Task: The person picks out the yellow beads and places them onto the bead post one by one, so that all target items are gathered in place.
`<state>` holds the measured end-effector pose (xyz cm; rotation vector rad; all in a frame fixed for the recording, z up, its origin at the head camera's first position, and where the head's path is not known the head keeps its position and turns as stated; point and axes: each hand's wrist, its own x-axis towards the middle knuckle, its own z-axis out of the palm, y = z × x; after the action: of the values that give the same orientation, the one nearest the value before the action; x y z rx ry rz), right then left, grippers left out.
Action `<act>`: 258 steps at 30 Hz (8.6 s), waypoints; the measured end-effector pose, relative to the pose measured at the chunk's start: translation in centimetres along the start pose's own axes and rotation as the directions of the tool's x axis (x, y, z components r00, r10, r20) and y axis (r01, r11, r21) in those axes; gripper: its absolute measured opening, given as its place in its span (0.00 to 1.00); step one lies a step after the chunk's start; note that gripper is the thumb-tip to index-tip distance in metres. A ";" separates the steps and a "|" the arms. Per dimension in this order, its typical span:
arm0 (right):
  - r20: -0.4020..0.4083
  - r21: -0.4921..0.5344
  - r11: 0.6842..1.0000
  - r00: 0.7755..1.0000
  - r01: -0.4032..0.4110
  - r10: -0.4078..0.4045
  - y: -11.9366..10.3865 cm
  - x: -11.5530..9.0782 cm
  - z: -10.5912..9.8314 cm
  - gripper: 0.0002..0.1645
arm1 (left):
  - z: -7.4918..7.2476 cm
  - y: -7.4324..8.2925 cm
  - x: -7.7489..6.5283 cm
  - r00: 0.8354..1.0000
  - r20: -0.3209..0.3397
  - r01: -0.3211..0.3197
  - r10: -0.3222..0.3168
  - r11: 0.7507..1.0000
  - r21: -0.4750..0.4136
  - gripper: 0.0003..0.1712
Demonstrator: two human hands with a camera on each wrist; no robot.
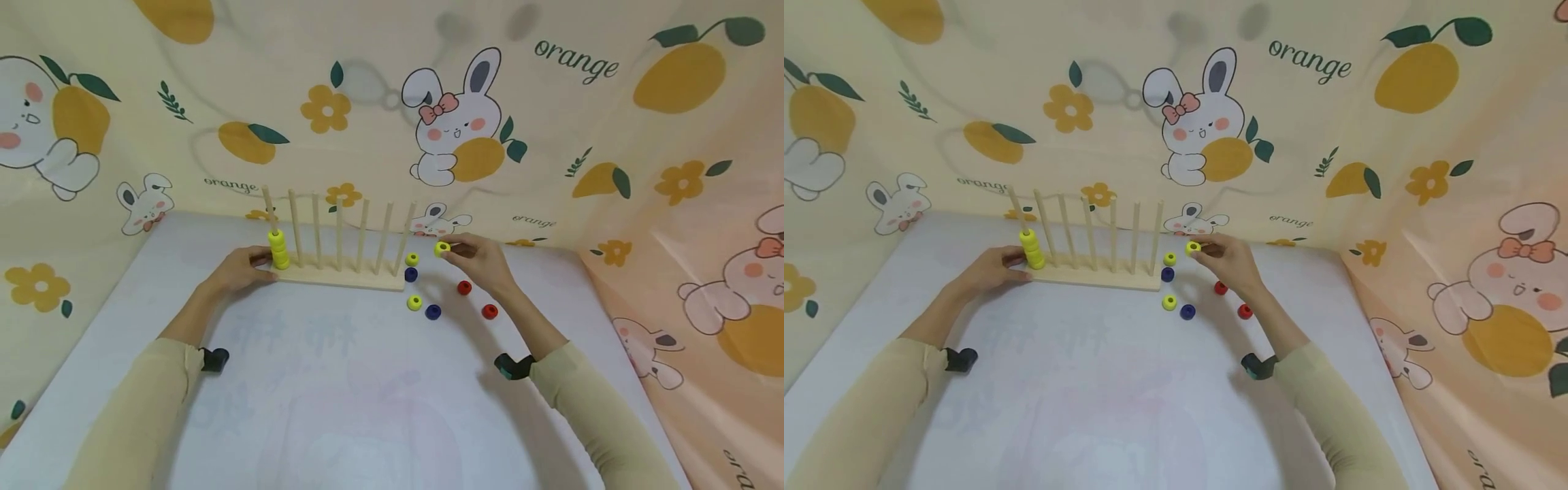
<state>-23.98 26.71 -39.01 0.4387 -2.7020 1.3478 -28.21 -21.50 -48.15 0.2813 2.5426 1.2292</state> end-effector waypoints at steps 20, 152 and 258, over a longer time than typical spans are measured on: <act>-0.048 -0.034 0.998 0.997 0.053 -0.054 -5.6 3.3 -1.6 0.20 | 0.0 0.0 -0.2 1.000 -0.002 0.001 -0.001 1.000 -0.006 0.43; 0.176 0.367 0.907 0.942 0.208 -0.287 -16.7 9.4 8.2 0.15 | 0.1 0.0 0.1 1.000 -0.007 0.022 -0.022 1.000 0.008 0.42; 0.034 0.024 1.000 0.999 0.002 -0.003 -1.5 0.5 3.0 0.21 | 0.2 0.3 0.1 0.999 -0.006 0.052 -0.052 0.999 -0.015 0.43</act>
<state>-23.91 23.38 -39.61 0.4711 -2.7145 1.3858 -28.26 -21.13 -48.04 0.2068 2.5287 1.2316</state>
